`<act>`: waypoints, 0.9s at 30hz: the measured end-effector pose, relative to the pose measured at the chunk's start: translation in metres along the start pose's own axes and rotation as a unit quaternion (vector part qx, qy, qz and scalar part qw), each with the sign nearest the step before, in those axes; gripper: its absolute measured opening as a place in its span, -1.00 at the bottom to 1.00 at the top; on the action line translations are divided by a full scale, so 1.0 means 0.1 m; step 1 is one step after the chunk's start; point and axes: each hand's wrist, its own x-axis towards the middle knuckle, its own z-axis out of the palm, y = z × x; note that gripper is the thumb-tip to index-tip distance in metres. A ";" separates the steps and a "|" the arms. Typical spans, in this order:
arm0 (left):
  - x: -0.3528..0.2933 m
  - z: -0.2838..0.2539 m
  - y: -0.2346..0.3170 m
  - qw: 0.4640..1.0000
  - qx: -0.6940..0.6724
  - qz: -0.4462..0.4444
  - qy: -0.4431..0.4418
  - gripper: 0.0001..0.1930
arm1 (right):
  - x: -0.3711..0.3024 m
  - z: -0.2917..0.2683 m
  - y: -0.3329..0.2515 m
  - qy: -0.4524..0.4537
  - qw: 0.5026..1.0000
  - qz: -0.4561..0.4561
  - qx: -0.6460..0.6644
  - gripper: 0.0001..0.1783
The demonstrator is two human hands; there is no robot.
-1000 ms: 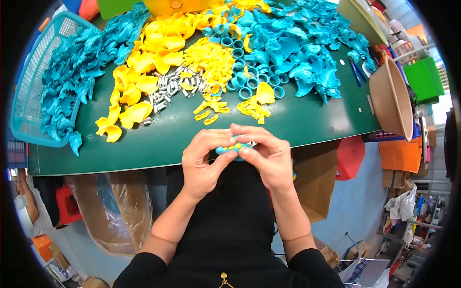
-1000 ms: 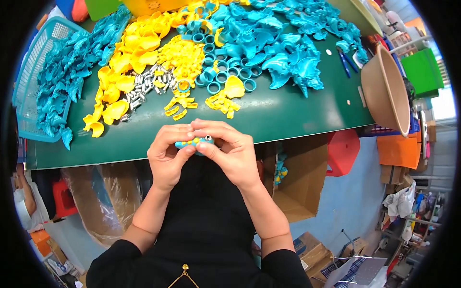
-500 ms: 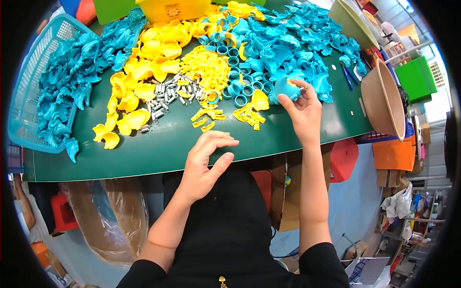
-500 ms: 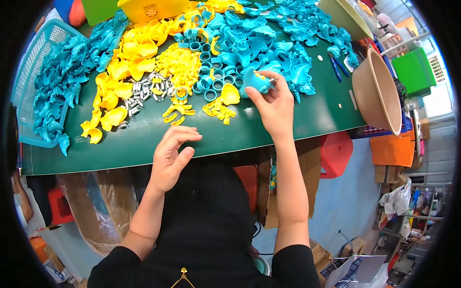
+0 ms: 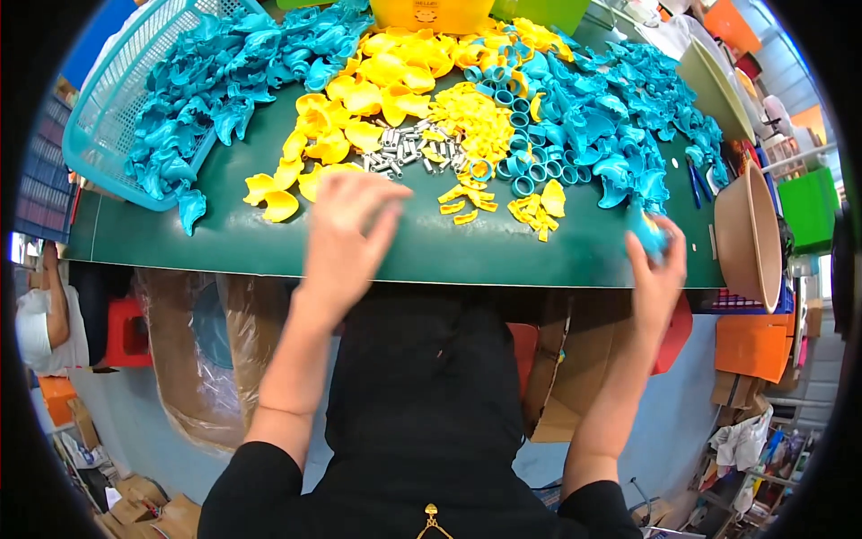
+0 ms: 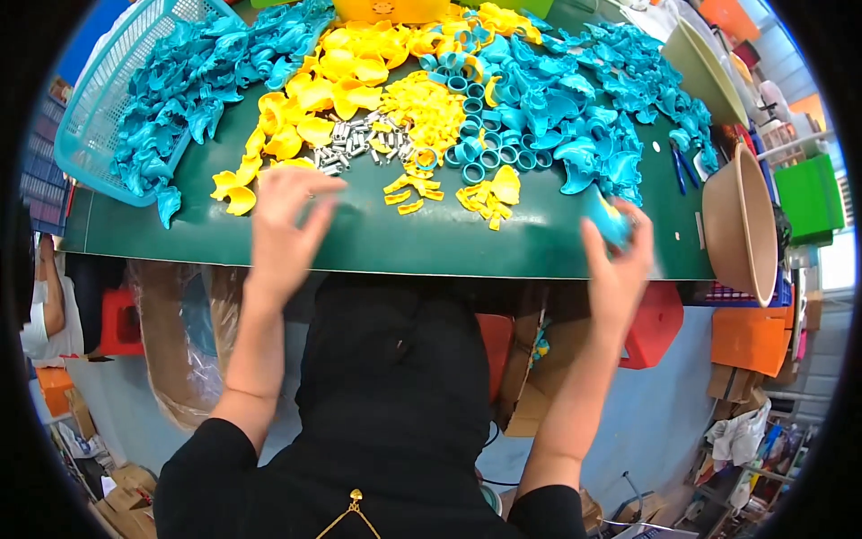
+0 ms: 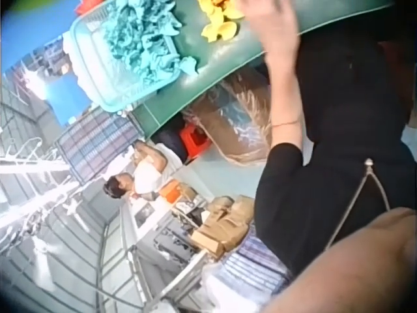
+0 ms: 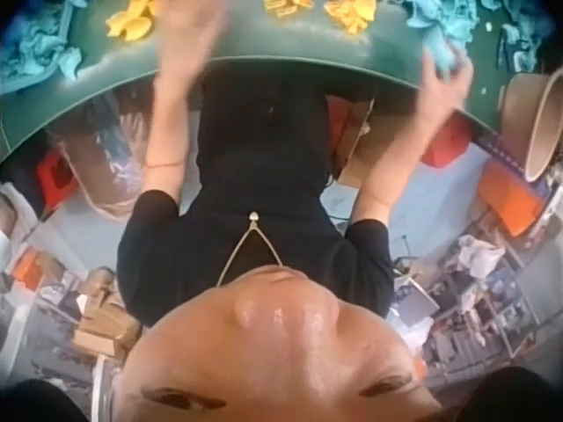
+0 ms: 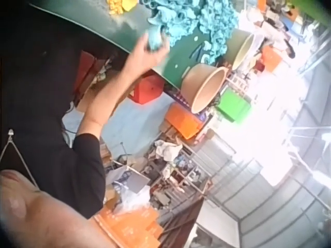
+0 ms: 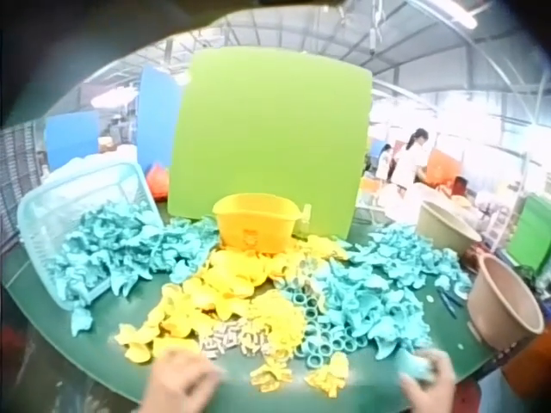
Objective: Assembling small colorful plastic toy parts to create a figure at a workbench.
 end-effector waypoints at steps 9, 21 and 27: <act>0.64 -0.54 -0.63 0.980 0.195 0.035 -0.002 -0.83 | -0.37 0.07 -0.49 -0.071 0.972 -0.074 -0.211 -0.83; 0.53 -1.24 -1.57 0.942 0.334 0.003 -0.022 -0.83 | -0.29 1.63 -0.61 -0.163 0.931 -0.278 -0.172 -0.85; 0.81 -0.82 -2.04 0.889 0.455 -0.038 0.037 -0.75 | -0.18 1.76 -0.51 -0.082 0.925 -0.355 -0.113 -0.83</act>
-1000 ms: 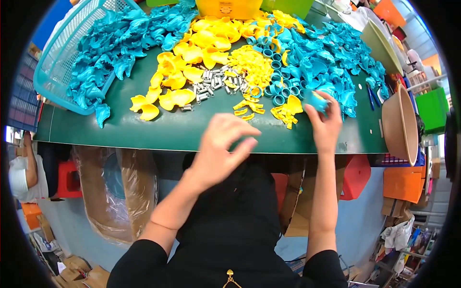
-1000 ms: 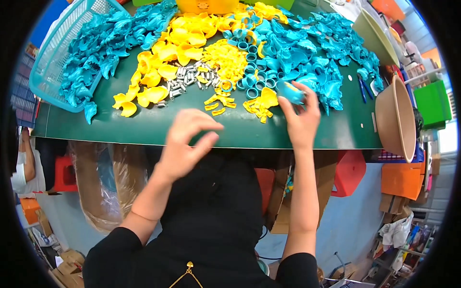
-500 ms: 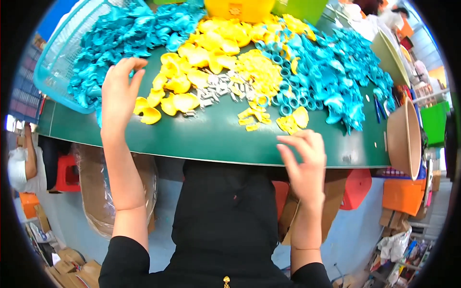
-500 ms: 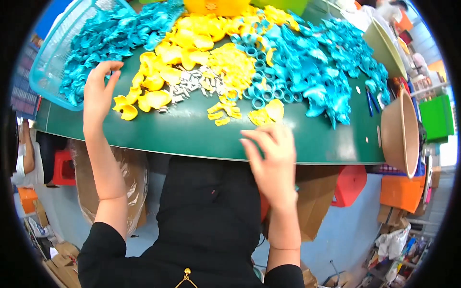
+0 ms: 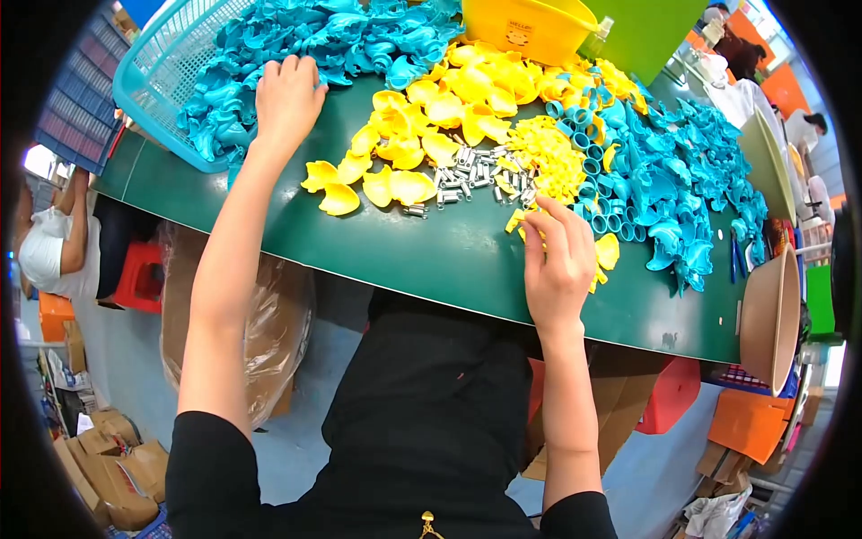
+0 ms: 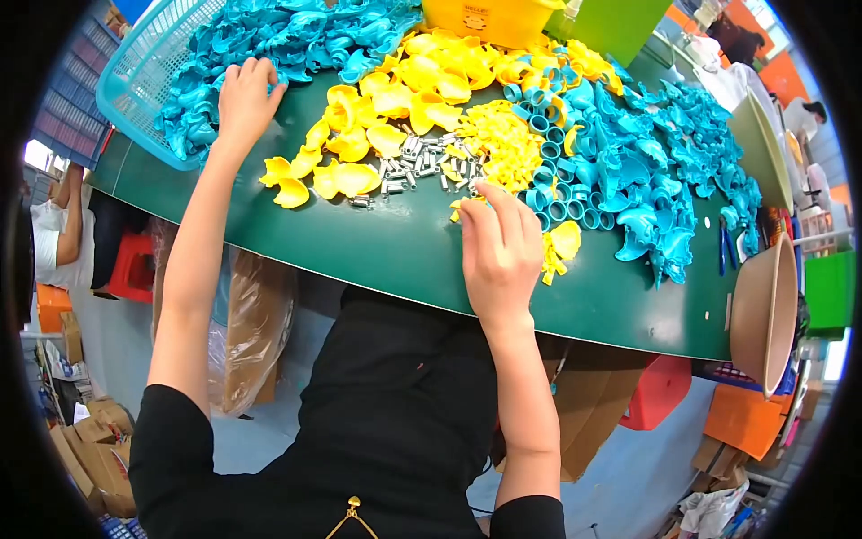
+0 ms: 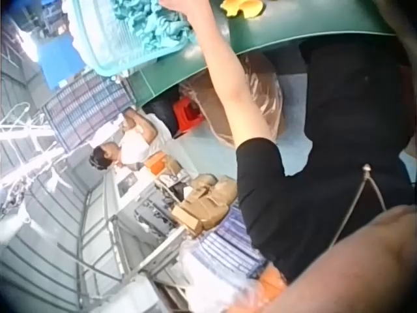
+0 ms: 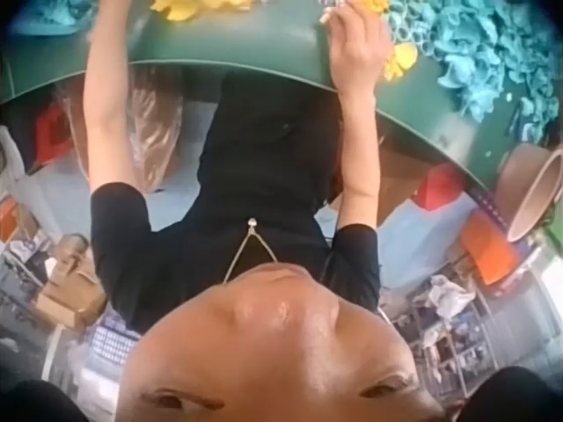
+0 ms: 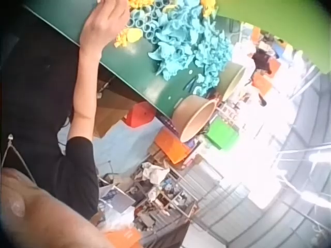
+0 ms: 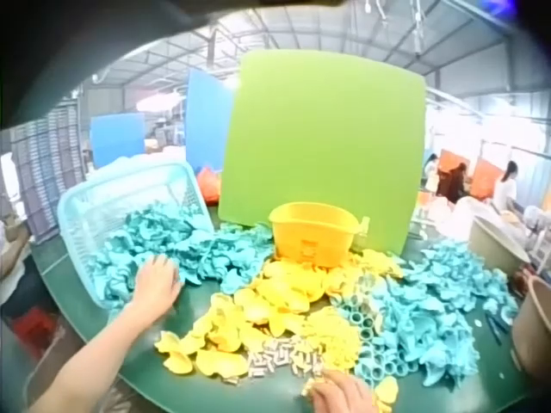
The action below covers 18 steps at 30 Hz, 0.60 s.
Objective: Assembling small colorful plastic toy parts to create a figure at a workbench.
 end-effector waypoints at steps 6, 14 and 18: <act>-0.02 0.01 0.02 0.996 -0.041 -0.038 -0.062 -0.65 | -0.04 -0.03 0.06 0.016 1.000 0.022 0.009 -0.83; -0.32 -0.70 0.46 0.894 -0.426 -0.142 0.004 -0.55 | -0.20 -0.23 0.02 0.076 0.977 0.149 0.132 -0.87; -0.98 -1.34 1.43 0.907 -0.406 0.115 0.019 -0.75 | -0.51 -0.40 -0.12 -0.018 0.987 0.136 0.083 -0.87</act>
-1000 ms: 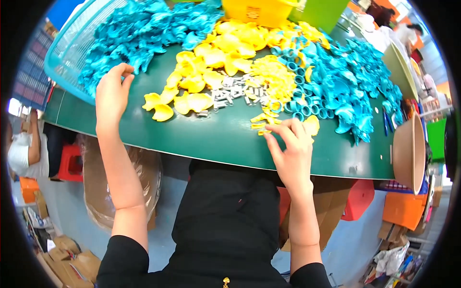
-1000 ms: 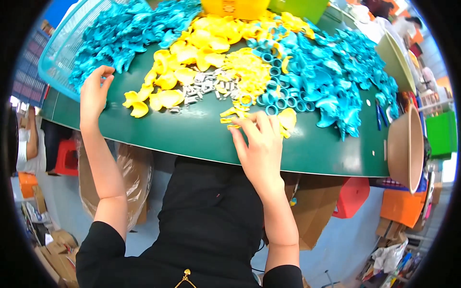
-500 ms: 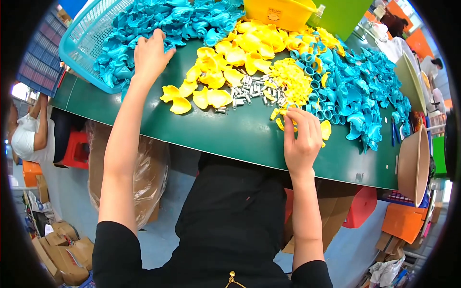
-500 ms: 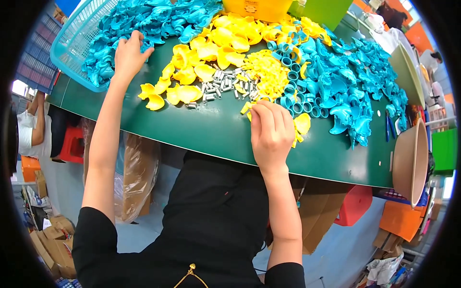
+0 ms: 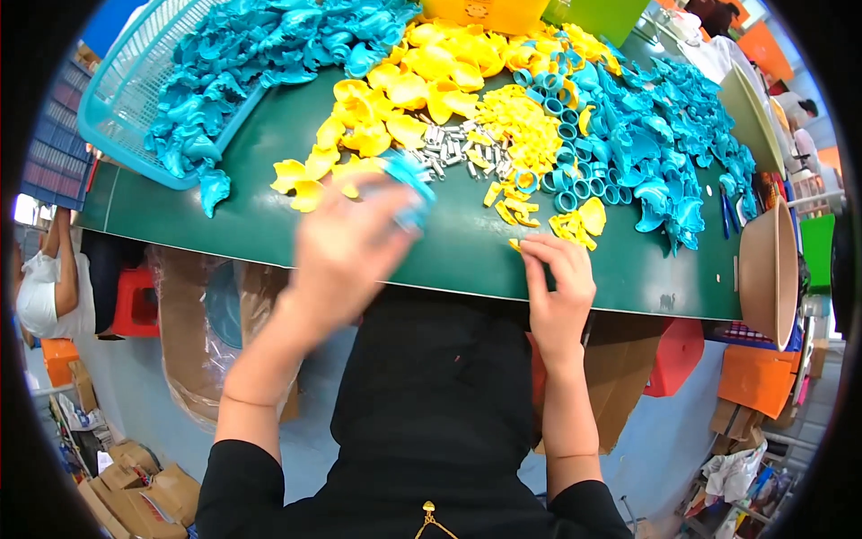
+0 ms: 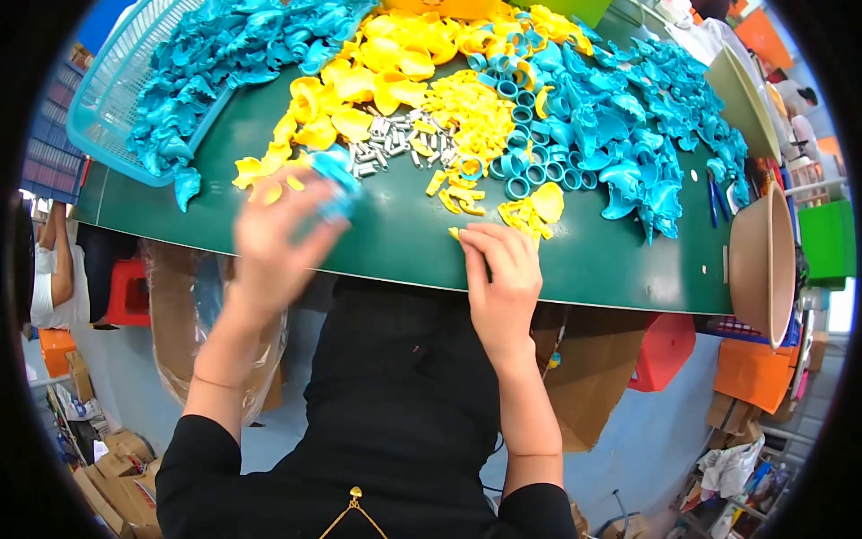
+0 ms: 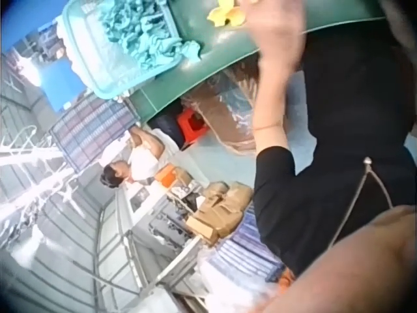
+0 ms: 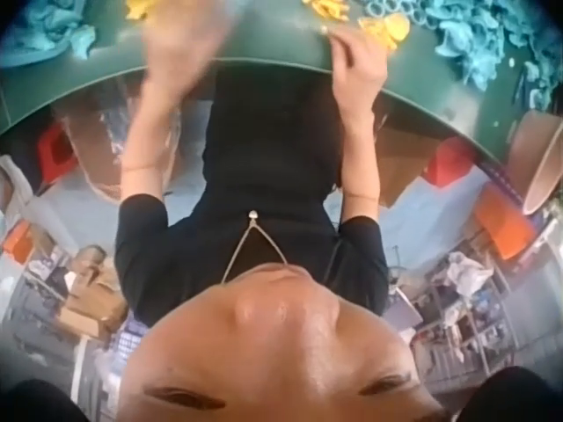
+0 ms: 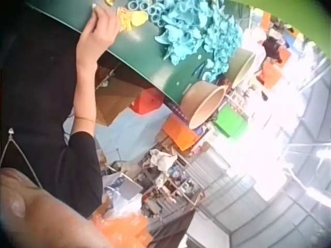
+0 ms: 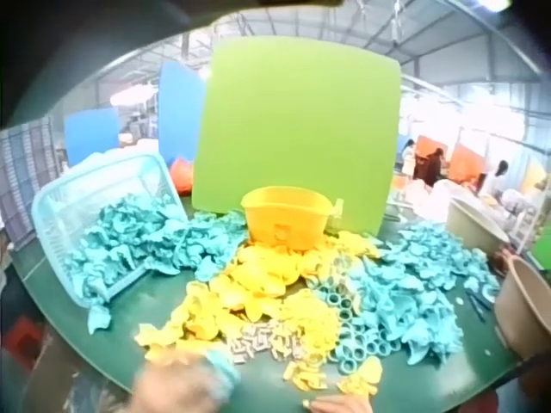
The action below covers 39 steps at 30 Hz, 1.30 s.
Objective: Assembling small colorful plastic toy parts to create a figure at a workbench.
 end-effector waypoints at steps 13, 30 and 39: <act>-0.06 0.33 0.21 0.991 -0.092 -0.055 -0.078 -0.73 | -0.04 0.09 0.06 0.008 0.997 0.008 -0.076 -0.82; -0.29 0.52 0.27 0.993 -0.098 0.018 -0.056 -0.79 | -0.05 0.04 0.06 -0.008 0.997 0.023 -0.069 -0.86; -0.36 0.62 0.43 0.989 -0.036 0.046 -0.137 -0.56 | -0.09 0.00 0.13 -0.002 0.998 0.014 -0.060 -0.84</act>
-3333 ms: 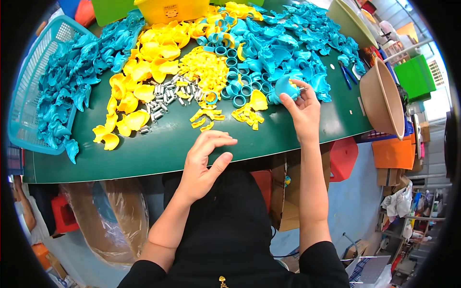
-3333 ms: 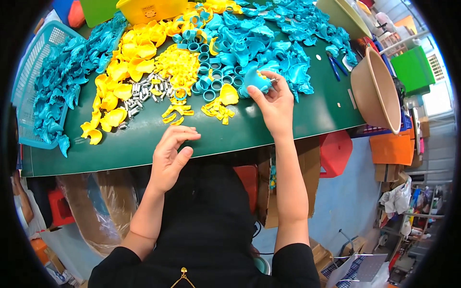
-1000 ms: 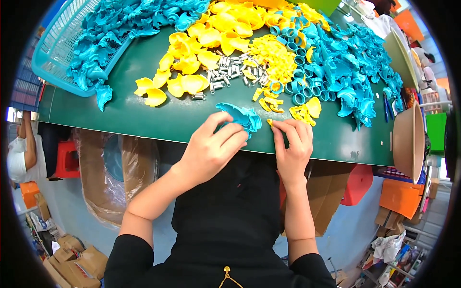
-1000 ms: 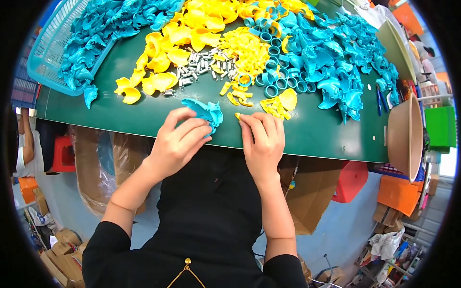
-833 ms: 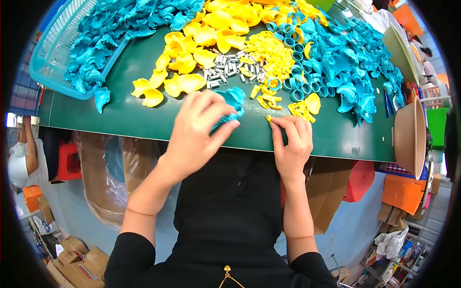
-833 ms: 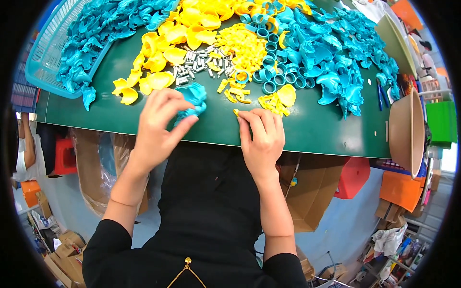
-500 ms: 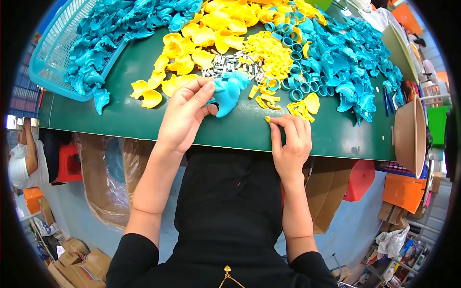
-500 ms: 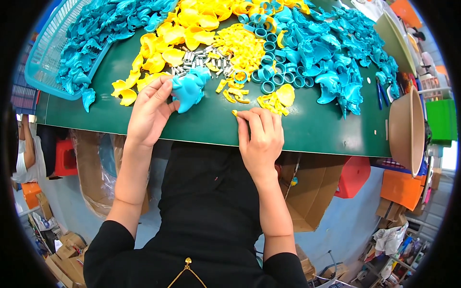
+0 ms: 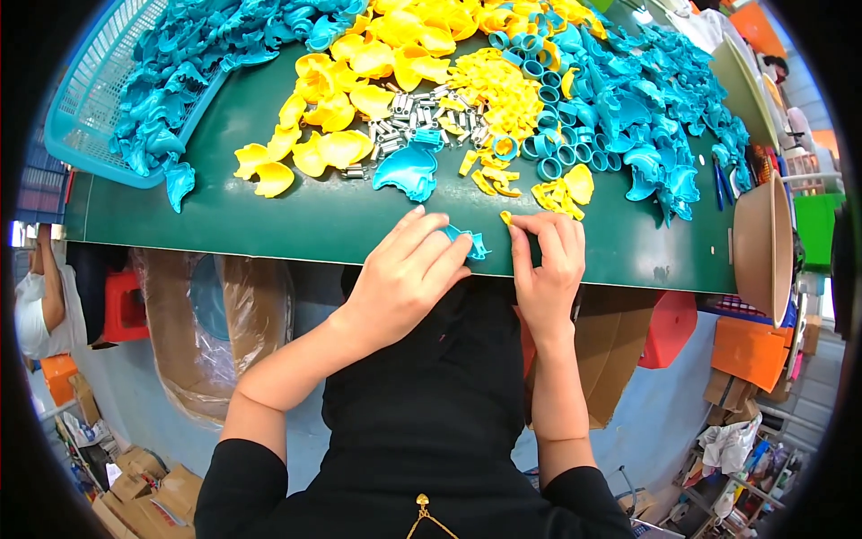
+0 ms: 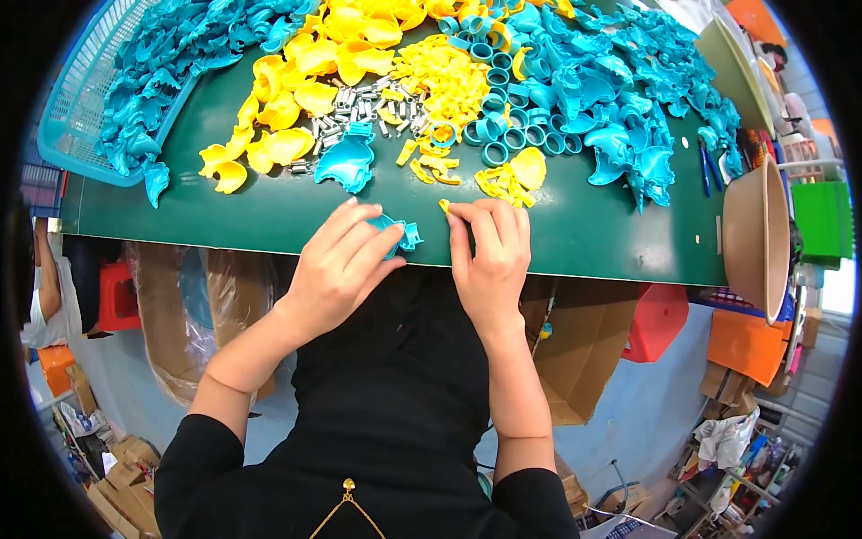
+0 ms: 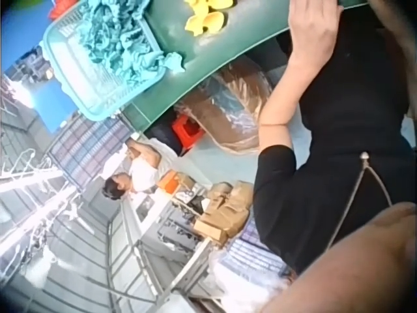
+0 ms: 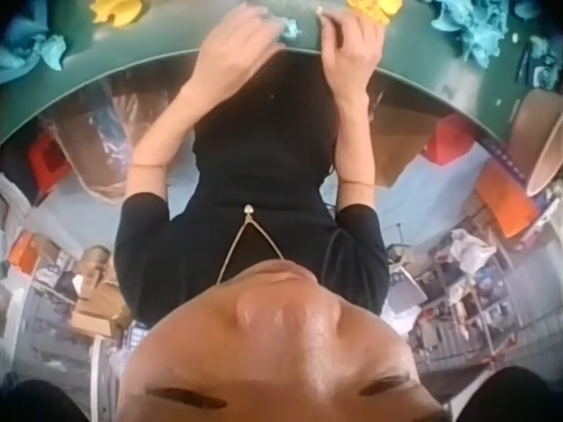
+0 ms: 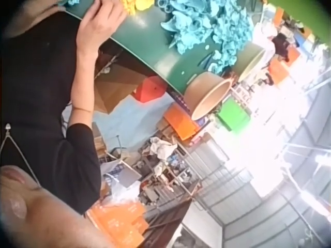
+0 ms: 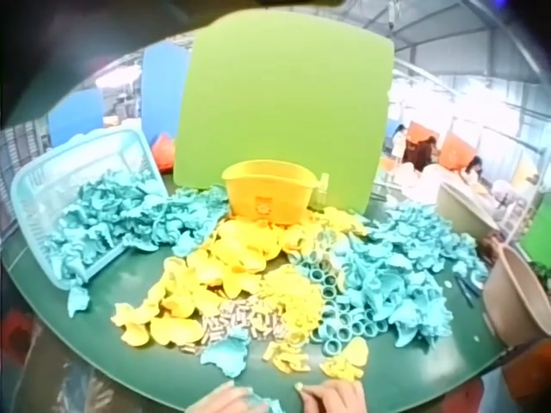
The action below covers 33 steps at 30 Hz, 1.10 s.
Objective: Assembling small colorful plastic toy parts to create a figure at a workbench.
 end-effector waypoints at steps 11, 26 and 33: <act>-0.04 -0.01 0.11 0.997 0.011 -0.054 0.057 -0.66 | 0.01 0.02 -0.01 0.004 1.000 -0.009 -0.006 -0.85; -0.08 -0.12 -0.05 0.999 -0.037 0.016 0.014 -0.66 | 0.25 0.05 -0.17 -0.127 0.984 -0.089 0.093 -0.79; -0.05 -0.28 0.01 0.998 0.032 0.036 -0.032 -0.65 | 0.57 -0.17 -0.18 -0.266 0.951 -0.139 0.079 -0.87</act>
